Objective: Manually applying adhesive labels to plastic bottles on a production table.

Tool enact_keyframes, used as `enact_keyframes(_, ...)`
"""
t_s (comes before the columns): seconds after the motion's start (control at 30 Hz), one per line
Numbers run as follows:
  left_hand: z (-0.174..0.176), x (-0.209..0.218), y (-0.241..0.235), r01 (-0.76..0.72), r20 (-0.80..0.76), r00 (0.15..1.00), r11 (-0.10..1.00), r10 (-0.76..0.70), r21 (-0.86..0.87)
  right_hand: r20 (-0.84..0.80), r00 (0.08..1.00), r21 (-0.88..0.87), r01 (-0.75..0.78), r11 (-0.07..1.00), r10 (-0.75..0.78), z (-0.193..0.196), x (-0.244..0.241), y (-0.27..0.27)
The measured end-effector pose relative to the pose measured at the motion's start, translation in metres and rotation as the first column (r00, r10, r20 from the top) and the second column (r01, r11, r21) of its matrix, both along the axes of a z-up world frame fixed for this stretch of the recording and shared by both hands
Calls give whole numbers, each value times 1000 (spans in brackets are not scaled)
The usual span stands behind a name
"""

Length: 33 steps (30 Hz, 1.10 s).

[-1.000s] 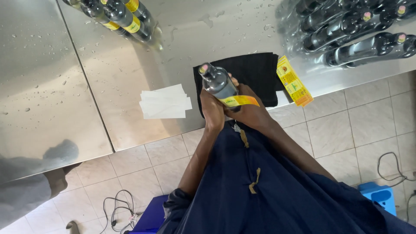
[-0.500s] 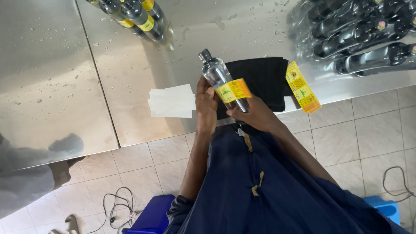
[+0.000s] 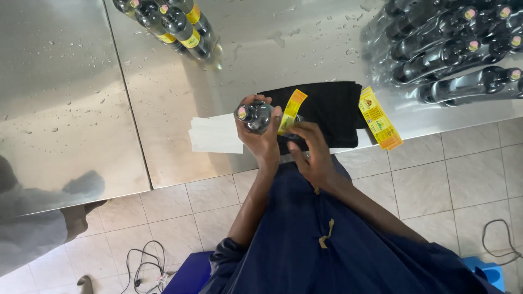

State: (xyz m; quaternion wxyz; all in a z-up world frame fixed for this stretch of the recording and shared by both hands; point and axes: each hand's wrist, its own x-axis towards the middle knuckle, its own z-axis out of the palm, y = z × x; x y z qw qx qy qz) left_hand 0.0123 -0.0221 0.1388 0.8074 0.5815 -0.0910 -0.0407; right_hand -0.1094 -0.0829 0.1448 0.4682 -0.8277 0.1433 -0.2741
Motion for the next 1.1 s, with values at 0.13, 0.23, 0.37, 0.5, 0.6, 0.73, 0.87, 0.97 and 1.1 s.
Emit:
enact_keyframes(0.13,2,-12,0,-15,73,997,1000,16,-9,39,999,-23,21,1000,-20,12,11,1)
enact_keyframes(0.23,0,-17,1,-49,67,996,998,52,-37,41,999,-13,-13,1000,13,5,13,-2)
enact_keyframes(0.37,6,-18,5,-9,115,993,997,18,-79,31,999,58,-44,997,43,16,21,-8)
enact_keyframes(0.5,5,-14,9,60,126,991,981,-37,-185,46,991,161,-135,978,129,34,29,-16)
enact_keyframes(0.6,8,-8,11,102,120,990,960,-72,-260,28,983,132,-182,974,180,45,31,-17)
enact_keyframes(0.73,9,-2,15,159,147,982,945,-121,-287,-7,976,53,-217,975,217,39,36,-16)
enact_keyframes(0.87,5,6,20,231,173,968,910,-180,-343,-66,949,42,-306,951,308,51,40,-21)
enact_keyframes(0.97,3,8,20,302,194,949,887,-247,-350,-147,923,109,-342,933,355,62,40,-22)
enact_keyframes(1.1,8,9,25,373,131,927,835,-350,-405,-321,844,255,-360,897,430,84,38,-32)
